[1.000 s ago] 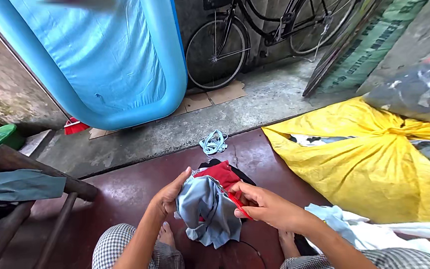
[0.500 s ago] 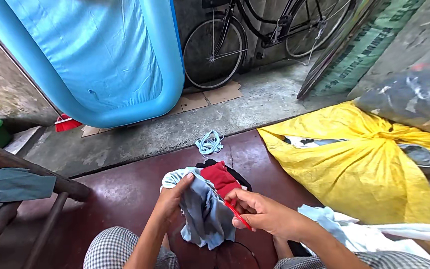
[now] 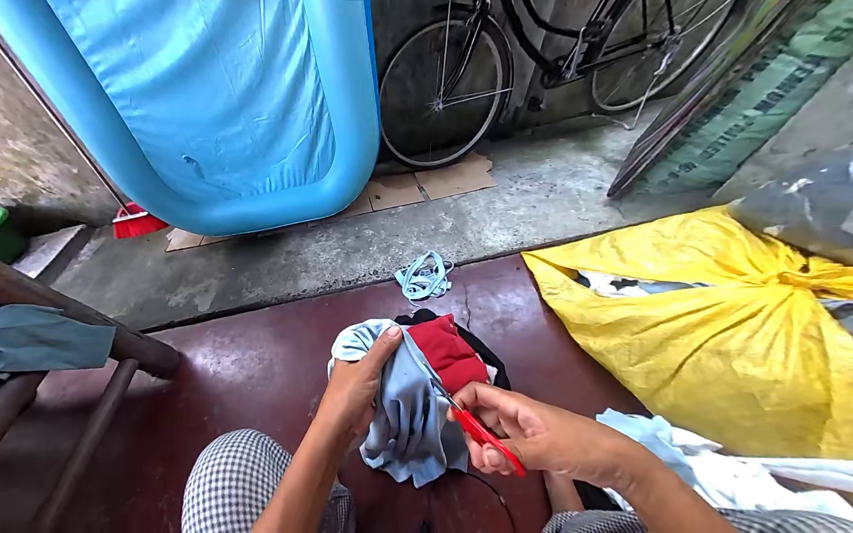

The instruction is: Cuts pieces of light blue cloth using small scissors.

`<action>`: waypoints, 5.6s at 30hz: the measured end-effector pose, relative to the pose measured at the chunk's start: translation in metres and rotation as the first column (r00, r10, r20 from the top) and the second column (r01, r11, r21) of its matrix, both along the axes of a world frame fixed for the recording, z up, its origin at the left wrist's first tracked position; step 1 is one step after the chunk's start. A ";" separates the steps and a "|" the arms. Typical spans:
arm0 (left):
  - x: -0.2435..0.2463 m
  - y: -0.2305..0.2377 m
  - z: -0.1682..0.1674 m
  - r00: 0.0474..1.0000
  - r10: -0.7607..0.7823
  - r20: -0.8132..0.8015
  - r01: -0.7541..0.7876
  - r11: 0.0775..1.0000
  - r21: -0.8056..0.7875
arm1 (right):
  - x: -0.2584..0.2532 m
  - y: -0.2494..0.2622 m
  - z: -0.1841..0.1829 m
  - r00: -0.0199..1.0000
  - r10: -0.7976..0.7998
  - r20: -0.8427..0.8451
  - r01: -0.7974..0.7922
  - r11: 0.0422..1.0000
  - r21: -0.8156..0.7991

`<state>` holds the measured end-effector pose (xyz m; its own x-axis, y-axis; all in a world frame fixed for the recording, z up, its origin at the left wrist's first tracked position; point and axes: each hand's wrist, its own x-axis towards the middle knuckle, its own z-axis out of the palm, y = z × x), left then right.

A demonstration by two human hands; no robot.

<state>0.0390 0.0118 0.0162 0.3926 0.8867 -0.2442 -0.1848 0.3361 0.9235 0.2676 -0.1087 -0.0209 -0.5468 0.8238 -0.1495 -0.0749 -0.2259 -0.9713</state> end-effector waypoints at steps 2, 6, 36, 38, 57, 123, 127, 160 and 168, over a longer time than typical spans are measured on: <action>-0.001 0.000 0.001 1.000 0.007 -0.018 -0.007 1.000 -0.002 | -0.001 0.001 0.000 1.000 -0.009 0.020 0.009 1.000 0.004; 0.000 0.001 0.000 0.999 0.036 -0.037 -0.036 0.999 -0.001 | -0.004 0.004 -0.002 0.996 -0.045 0.072 0.042 0.998 0.045; -0.001 0.005 -0.009 0.995 -0.008 -0.102 0.008 1.000 0.001 | -0.023 0.003 -0.002 0.730 -0.410 0.546 0.200 0.893 0.403; -0.002 0.005 -0.008 0.994 -0.008 -0.108 0.009 1.000 0.002 | -0.022 0.003 -0.004 0.773 -0.391 0.500 0.217 0.903 0.370; -0.019 0.015 0.012 0.999 -0.033 0.003 0.033 0.996 -0.087 | -0.024 0.011 -0.003 0.994 -0.075 -0.084 0.070 0.995 -0.066; -0.023 0.013 0.025 1.000 -0.020 -0.006 0.020 0.997 0.074 | -0.033 0.021 -0.003 0.999 -0.037 0.031 0.033 0.989 0.142; -0.027 0.015 0.027 0.998 -0.055 -0.006 0.055 0.994 0.090 | -0.034 0.022 -0.004 0.999 -0.039 0.023 0.034 0.983 0.179; -0.020 0.020 0.031 0.998 0.001 0.062 -0.001 1.000 0.000 | -0.085 0.035 -0.044 0.778 -0.621 0.093 0.454 0.658 0.601; -0.024 0.023 0.032 0.999 0.036 0.020 -0.037 0.999 0.038 | -0.086 0.031 -0.037 0.885 -0.460 -0.079 0.451 0.802 0.391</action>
